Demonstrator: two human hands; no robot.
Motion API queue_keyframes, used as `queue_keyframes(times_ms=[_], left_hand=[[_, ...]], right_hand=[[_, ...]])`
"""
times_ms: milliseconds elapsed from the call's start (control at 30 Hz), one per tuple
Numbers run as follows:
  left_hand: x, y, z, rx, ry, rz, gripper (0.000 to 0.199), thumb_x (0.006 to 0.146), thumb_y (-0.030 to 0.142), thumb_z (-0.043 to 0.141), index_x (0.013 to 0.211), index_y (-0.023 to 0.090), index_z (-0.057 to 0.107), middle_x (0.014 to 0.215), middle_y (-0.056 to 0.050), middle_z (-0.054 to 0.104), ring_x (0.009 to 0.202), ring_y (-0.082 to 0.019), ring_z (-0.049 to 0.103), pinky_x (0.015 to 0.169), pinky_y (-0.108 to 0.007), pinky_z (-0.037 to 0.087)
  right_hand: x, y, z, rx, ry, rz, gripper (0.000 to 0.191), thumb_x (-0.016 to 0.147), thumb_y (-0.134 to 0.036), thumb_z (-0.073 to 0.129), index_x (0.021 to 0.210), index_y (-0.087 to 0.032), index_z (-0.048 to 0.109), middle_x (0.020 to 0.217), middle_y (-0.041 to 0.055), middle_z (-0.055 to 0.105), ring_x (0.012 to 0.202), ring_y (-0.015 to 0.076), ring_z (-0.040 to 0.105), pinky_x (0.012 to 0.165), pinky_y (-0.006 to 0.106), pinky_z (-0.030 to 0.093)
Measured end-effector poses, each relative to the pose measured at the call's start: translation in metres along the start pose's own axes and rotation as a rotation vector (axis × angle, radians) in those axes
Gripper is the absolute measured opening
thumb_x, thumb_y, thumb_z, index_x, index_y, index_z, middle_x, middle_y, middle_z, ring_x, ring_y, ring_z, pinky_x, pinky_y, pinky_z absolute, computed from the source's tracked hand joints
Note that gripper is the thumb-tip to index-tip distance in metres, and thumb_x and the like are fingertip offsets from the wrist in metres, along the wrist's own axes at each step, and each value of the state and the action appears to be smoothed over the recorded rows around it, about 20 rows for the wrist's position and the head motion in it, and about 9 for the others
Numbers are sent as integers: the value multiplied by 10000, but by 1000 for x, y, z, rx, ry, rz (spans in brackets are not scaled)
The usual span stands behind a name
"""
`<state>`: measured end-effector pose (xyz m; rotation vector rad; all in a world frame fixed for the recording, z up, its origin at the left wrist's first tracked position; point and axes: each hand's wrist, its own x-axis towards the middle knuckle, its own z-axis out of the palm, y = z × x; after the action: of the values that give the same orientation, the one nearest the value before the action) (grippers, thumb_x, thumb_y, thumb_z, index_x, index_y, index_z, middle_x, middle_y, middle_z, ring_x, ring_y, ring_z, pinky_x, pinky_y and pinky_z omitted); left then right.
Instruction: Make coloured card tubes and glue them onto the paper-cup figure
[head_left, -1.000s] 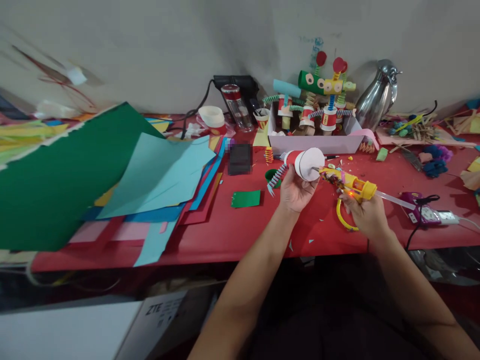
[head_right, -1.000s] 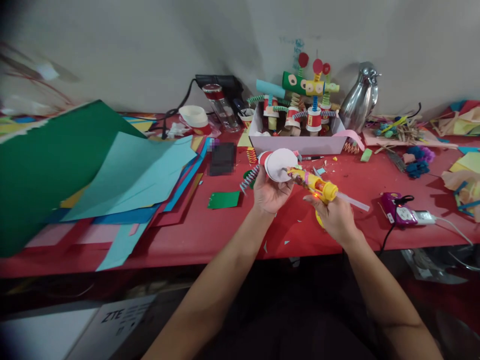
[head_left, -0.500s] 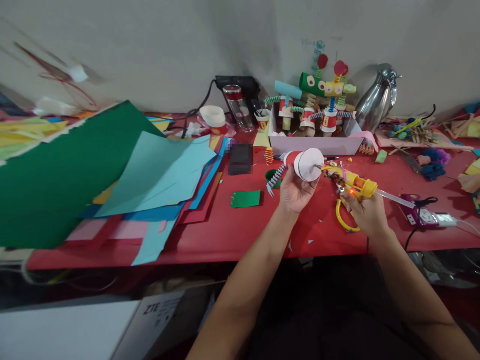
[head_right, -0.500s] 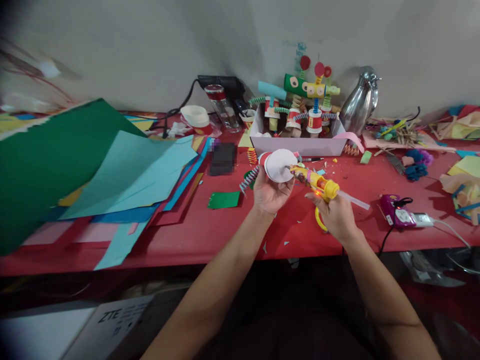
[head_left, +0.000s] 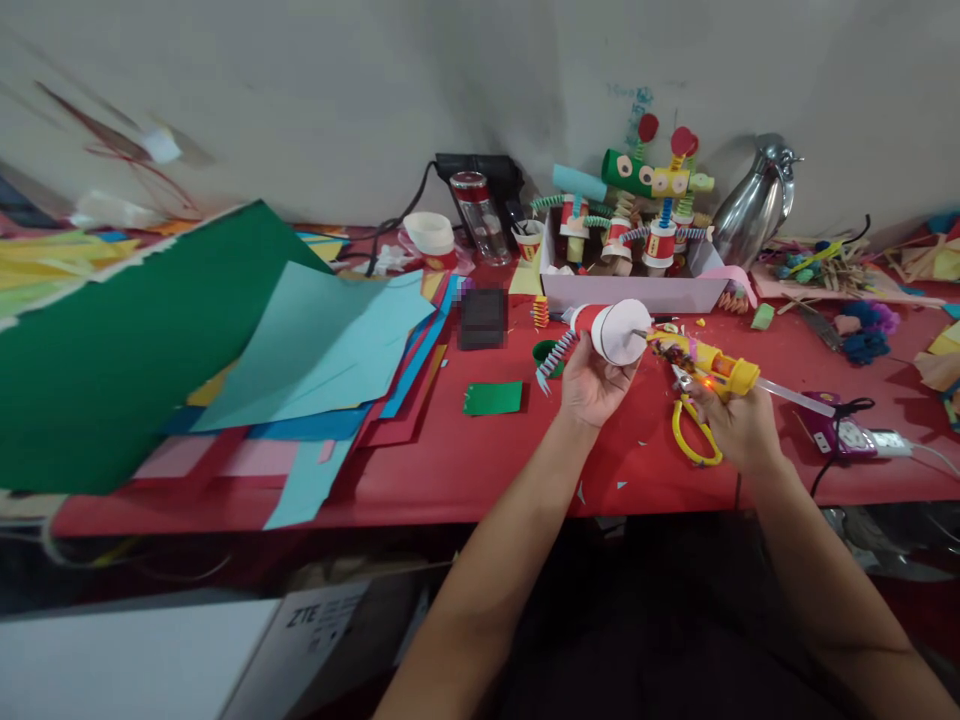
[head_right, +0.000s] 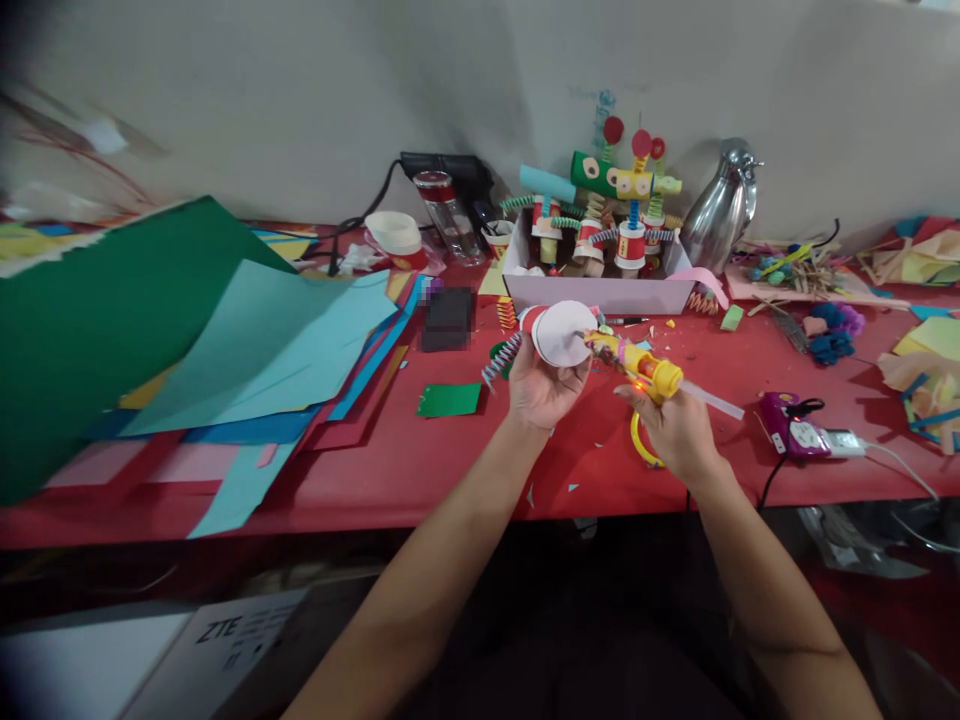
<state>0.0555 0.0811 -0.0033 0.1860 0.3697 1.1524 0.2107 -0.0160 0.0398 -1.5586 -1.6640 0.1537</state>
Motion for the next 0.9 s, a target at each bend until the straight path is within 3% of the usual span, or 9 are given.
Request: queue_keyframes(times_ms=[133,300,900], left_hand=[[1,0,-1,-2,17,12,331,953,436,501,1149,228,667,1045,-61,759,1033,-214,707,832,-315,600],[2,1,-5,-11,6,42,308,954,409,510,1139,223,669,984,-55,767,955,-186,720,793,-279,596],[5,1,-7,-11,-17,26,351,940,450,514,1198,241,629,1030,-63,760,1007,-217,714,818,-325,600]], right_hand=[[9,-10,3,24,-8,-20,590,906,-665,446,545,-220,582,461,18,531,449,157,514,480,278,384],[1,-18,8,65,-35,-90,511,906,-653,461,698,-222,639,563,32,584,566,186,590,528,285,439],[6,-20,6,38,-25,-57,531,909,-656,465,665,-218,639,497,22,557,528,188,586,516,294,444]])
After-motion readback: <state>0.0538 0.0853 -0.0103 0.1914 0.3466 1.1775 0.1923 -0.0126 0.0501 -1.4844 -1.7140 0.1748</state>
